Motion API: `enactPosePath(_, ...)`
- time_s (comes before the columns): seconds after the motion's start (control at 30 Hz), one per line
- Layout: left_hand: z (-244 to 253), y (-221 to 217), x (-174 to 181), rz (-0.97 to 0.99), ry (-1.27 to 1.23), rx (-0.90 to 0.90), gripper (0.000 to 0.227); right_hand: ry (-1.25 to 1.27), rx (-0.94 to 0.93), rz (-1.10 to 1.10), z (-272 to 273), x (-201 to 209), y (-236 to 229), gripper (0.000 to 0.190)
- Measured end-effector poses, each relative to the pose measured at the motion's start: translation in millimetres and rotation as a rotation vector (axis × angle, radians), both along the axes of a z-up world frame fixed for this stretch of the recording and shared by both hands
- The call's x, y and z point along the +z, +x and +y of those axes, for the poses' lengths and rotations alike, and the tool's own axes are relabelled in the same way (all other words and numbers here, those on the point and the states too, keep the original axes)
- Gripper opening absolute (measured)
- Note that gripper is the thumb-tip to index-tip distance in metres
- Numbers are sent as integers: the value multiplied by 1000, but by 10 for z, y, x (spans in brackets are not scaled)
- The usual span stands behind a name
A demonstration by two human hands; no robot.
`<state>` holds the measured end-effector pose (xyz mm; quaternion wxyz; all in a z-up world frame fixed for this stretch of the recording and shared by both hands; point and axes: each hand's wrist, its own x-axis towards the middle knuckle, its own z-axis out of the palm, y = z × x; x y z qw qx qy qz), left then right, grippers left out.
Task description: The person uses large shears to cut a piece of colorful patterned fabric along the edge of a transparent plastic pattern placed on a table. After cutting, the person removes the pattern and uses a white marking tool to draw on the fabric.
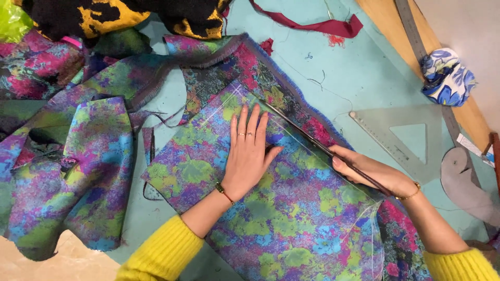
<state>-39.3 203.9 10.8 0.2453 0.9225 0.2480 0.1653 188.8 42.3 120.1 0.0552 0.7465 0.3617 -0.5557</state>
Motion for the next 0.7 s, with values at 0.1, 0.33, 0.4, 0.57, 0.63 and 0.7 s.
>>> enactPosePath(0.1,-16,0,1,-16,29,17,73,49,-31,56,151,46,-79,68)
enactPosePath(0.33,-26,20,1,-127,-149,30,74,119,-402,218,47,-233,26,78)
enactPosePath(0.4,-30,17,3,-128,-148,29,74,118,-413,236,25,-243,23,78)
enactPosePath(0.57,-28,23,-14,-139,-169,47,75,121,-385,299,159,-133,-93,90)
enactPosePath(0.63,-30,17,-17,-143,-160,48,75,118,-382,279,280,-35,-177,90)
enactPosePath(0.7,-33,16,-18,-147,-152,50,74,113,-380,258,311,-67,-191,91)
